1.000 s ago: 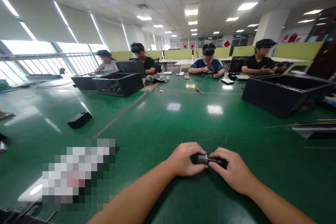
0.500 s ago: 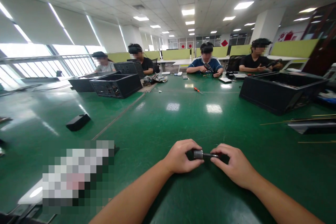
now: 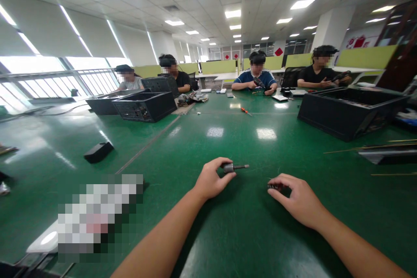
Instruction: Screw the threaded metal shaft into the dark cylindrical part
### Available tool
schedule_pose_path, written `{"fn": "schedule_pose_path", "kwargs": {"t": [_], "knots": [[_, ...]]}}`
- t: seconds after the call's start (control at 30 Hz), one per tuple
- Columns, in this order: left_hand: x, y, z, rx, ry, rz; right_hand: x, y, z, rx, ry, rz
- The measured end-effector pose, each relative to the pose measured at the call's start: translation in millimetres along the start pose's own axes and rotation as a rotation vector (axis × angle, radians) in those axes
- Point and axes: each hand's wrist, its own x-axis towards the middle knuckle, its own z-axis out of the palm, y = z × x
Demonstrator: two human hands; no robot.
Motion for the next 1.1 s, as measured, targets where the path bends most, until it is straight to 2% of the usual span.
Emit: {"fn": "schedule_pose_path", "kwargs": {"t": [0.1,0.2,0.27,0.37,0.5,0.77,0.87,0.93,0.97,1.03,1.07,1.1], "knots": [[9.9,-28.0,-14.4,0.072,0.163,-0.192,-0.9,-1.4,0.8,0.002,-0.013,-0.008],[13.4,-60.1,-38.0,0.167,0.301,-0.389,-1.3,-2.3,1.9,0.012,-0.025,-0.013],[10.2,-78.3,-56.3,0.233,0.349,-0.528,-1.3,-2.7,2.4,0.021,-0.031,-0.011],[1.8,-94.7,-80.0,0.307,0.346,-0.721,-1.2,-3.0,2.8,0.038,-0.041,-0.007],[-5.4,-94.8,-97.4,0.384,0.309,-0.858,-0.3,-3.3,3.5,0.062,-0.034,-0.014],[-4.2,-79.3,-107.8,0.457,0.288,-0.929,1.4,-5.7,4.1,0.097,-0.018,-0.007],[-2.1,-71.8,-109.8,0.454,0.302,-0.926,2.0,-6.3,4.2,0.101,-0.009,-0.01],[-0.3,-62.0,-109.6,0.469,0.396,-0.823,2.7,-6.5,4.1,0.105,-0.002,-0.009],[0.7,-55.4,-107.8,0.477,0.474,-0.688,3.3,-6.5,4.1,0.109,0.001,-0.007],[2.6,-38.6,-97.6,0.463,0.589,-0.32,4.5,-6.4,4.7,0.132,0.006,0.006],[3.3,-28.6,-88.3,0.444,0.594,-0.15,5.1,-6.4,5.4,0.158,0.004,0.02],[3.6,-17.7,-75.9,0.407,0.541,-0.016,5.6,-6.5,6.5,0.2,-0.006,0.04]]}}
